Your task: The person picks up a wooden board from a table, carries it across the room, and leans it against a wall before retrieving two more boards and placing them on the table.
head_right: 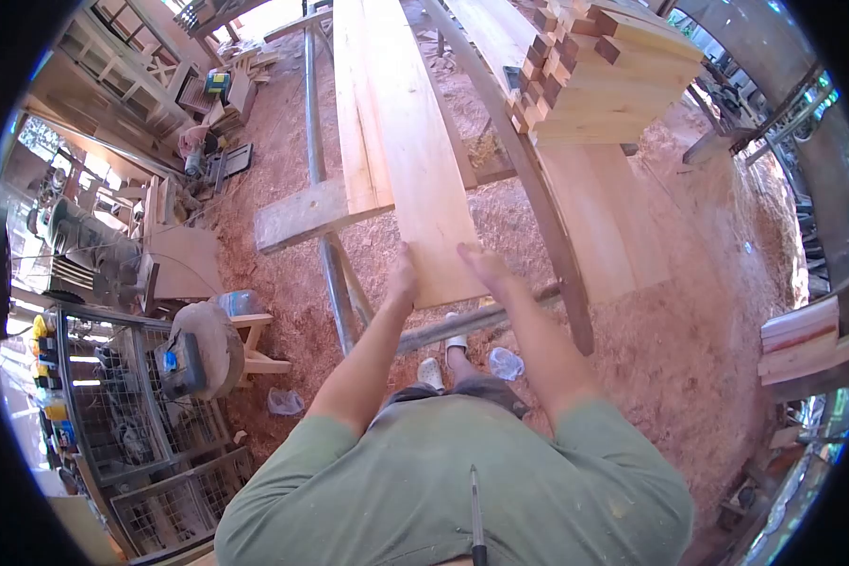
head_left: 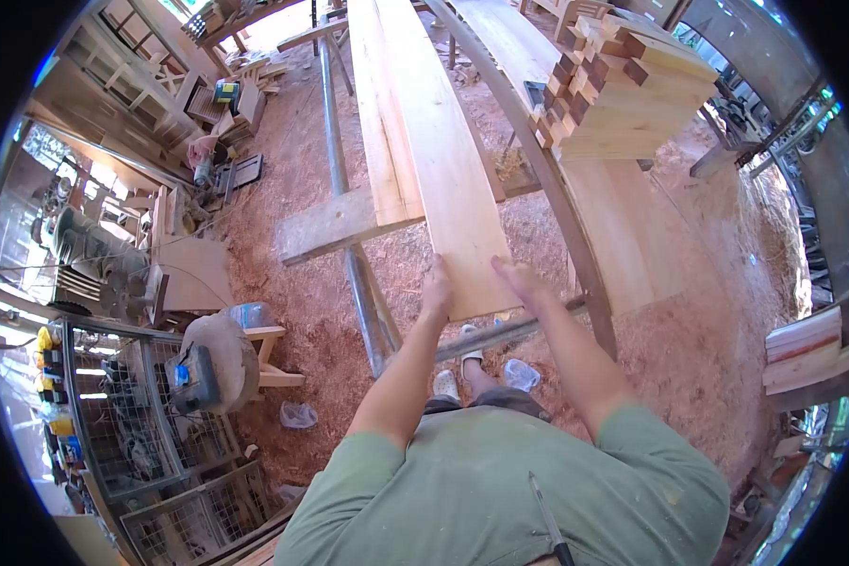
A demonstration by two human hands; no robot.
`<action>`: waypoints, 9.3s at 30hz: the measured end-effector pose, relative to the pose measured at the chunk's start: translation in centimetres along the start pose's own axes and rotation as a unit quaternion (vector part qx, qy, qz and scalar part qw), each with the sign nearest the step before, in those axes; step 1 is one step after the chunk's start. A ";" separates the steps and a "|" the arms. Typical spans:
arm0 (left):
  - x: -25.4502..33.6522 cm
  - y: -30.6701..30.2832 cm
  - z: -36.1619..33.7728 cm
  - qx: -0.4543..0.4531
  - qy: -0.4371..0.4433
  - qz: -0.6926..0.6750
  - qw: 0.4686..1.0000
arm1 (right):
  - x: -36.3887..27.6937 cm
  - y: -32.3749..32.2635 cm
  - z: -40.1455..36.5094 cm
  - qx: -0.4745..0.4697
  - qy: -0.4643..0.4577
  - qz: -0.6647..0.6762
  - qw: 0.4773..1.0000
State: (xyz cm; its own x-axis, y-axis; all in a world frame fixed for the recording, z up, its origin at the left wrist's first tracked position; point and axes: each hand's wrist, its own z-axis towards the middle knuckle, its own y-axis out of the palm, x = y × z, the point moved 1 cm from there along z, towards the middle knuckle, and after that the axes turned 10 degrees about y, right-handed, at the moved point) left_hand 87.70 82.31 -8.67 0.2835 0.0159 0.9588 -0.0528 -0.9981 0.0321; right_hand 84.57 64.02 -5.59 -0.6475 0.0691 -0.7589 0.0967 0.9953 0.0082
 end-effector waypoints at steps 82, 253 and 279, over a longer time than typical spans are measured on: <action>2.7 14.7 -13.3 -0.230 -0.025 -0.367 0.901 | 33.0 -18.6 -43.3 0.383 0.209 -0.180 0.882; -29.5 271.9 -116.3 -0.629 0.226 -0.135 0.731 | 75.0 -258.4 -98.7 0.542 -0.408 0.161 0.717; -48.6 234.1 -112.5 -0.669 0.244 0.369 0.597 | 99.8 -245.1 -87.7 0.544 0.062 -0.094 0.832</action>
State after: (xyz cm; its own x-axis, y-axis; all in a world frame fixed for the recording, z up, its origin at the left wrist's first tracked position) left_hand -46.20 -145.35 -16.03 -0.5851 -0.0568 0.8090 -0.8016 0.1915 -0.5663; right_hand -70.06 -167.01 -26.21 -0.7951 -0.0066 -0.6065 0.5676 0.3442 -0.7479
